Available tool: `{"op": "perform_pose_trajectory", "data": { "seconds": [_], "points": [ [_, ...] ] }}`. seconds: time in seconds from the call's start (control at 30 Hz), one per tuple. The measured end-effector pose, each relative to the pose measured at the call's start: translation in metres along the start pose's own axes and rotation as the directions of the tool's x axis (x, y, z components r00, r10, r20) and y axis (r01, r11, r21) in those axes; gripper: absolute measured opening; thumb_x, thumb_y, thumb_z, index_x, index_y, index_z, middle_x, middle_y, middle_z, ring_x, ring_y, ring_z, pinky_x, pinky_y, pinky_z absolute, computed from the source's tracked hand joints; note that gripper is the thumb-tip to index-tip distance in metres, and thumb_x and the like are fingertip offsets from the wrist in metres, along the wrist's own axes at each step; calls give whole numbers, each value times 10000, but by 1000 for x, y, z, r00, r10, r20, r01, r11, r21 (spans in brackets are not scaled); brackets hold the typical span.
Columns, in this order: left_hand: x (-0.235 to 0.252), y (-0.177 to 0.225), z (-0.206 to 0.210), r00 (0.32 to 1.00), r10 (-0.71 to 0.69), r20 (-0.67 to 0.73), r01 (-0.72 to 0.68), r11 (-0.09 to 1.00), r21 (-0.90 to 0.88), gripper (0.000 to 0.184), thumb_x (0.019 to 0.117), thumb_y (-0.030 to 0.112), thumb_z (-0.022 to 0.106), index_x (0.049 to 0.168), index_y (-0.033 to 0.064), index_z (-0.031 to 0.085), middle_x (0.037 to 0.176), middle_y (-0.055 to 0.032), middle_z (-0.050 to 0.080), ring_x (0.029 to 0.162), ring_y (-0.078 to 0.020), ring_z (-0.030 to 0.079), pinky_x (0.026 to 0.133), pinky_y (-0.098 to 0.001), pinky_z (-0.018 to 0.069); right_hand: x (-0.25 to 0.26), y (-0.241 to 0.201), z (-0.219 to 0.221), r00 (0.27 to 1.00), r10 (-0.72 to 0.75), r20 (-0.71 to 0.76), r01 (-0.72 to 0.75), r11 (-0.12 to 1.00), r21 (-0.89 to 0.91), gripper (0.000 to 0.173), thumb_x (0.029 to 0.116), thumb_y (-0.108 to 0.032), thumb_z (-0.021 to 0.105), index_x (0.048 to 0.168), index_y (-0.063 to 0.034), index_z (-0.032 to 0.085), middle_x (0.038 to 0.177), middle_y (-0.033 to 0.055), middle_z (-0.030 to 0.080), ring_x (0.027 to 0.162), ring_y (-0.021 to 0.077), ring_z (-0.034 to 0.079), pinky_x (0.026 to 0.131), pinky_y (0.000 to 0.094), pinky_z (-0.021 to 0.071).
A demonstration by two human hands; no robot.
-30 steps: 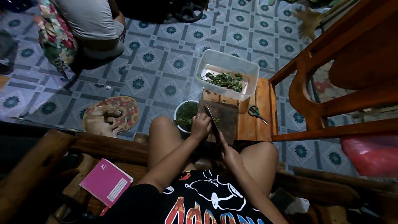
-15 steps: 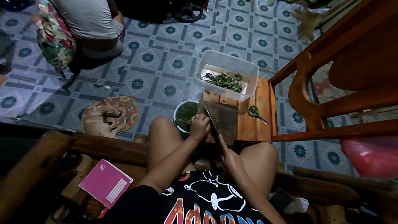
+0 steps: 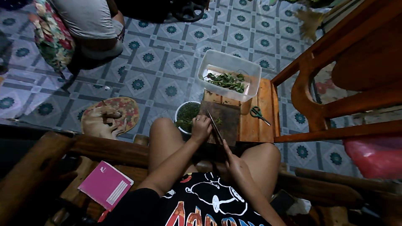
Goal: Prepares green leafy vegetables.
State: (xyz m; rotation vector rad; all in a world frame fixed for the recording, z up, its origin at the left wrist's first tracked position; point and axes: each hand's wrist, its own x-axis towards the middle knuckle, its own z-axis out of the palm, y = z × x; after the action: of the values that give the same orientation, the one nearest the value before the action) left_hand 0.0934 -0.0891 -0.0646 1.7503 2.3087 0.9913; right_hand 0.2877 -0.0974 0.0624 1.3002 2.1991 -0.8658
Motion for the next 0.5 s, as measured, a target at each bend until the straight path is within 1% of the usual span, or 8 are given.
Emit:
{"op": "perform_pose_trajectory", "data": {
  "seconds": [0.07, 0.1, 0.17, 0.27, 0.37, 0.43, 0.5],
  "points": [
    [0, 0, -1, 1000, -4, 16, 4, 1000, 4, 153, 932, 160, 670, 991, 43, 750, 1097, -177, 705, 1107, -389, 648, 947, -595, 480, 9, -8, 1, 1000, 26, 17, -26, 1000, -16, 776, 1063, -114, 456, 1658, -313, -1, 1187, 217, 679, 1058, 397, 685, 915, 549, 537],
    [1, 1, -4, 999, -20, 49, 20, 1000, -1, 166, 944, 162, 661, 1012, 39, 750, 1129, -184, 703, 1135, -396, 640, 967, -605, 472, 14, -10, 3, 1000, 27, 11, -27, 999, -22, 771, 1064, -124, 452, 1658, -312, -3, 1196, 217, 674, 1061, 397, 685, 914, 550, 538],
    [1, 1, -5, 998, -22, 60, 22, 1000, 0, 174, 945, 167, 661, 1019, 40, 753, 1138, -182, 705, 1143, -394, 639, 971, -605, 472, 25, -11, 4, 1000, 17, -2, -17, 1000, -15, 749, 1069, -138, 440, 1660, -306, 11, 1221, 221, 671, 1076, 401, 682, 924, 559, 533],
    [-1, 1, -7, 997, -24, 68, 24, 1000, -5, 192, 947, 178, 656, 1049, 53, 759, 1168, -172, 699, 1173, -384, 626, 987, -600, 466, 33, -4, 3, 999, -37, -15, 37, 998, 60, 730, 1072, -138, 428, 1662, -280, 21, 1243, 231, 671, 1098, 407, 678, 949, 576, 521],
    [-2, 0, -7, 998, -33, 58, 34, 999, -17, 193, 942, 167, 661, 1065, 64, 768, 1158, -169, 702, 1164, -384, 627, 973, -600, 467, 24, 1, -5, 997, -81, -17, 82, 990, 118, 715, 1079, -126, 403, 1662, -267, 14, 1246, 234, 673, 1108, 411, 673, 972, 577, 506],
    [-3, -1, -6, 999, -26, 36, 27, 999, -22, 181, 942, 160, 666, 1051, 55, 766, 1129, -171, 707, 1143, -390, 635, 962, -602, 473, 11, 0, -8, 996, -80, -36, 83, 991, 104, 706, 1078, -128, 405, 1663, -270, 35, 1218, 227, 682, 1081, 401, 680, 957, 565, 514],
    [-3, -2, -4, 1000, -19, 9, 19, 1000, -25, 167, 939, 159, 667, 1023, 52, 764, 1104, -166, 712, 1125, -386, 643, 958, -594, 481, 1, -2, -10, 999, -48, -3, 48, 997, 63, 721, 1079, -119, 406, 1661, -293, 18, 1204, 221, 684, 1068, 399, 680, 943, 563, 516]
  ]
}}
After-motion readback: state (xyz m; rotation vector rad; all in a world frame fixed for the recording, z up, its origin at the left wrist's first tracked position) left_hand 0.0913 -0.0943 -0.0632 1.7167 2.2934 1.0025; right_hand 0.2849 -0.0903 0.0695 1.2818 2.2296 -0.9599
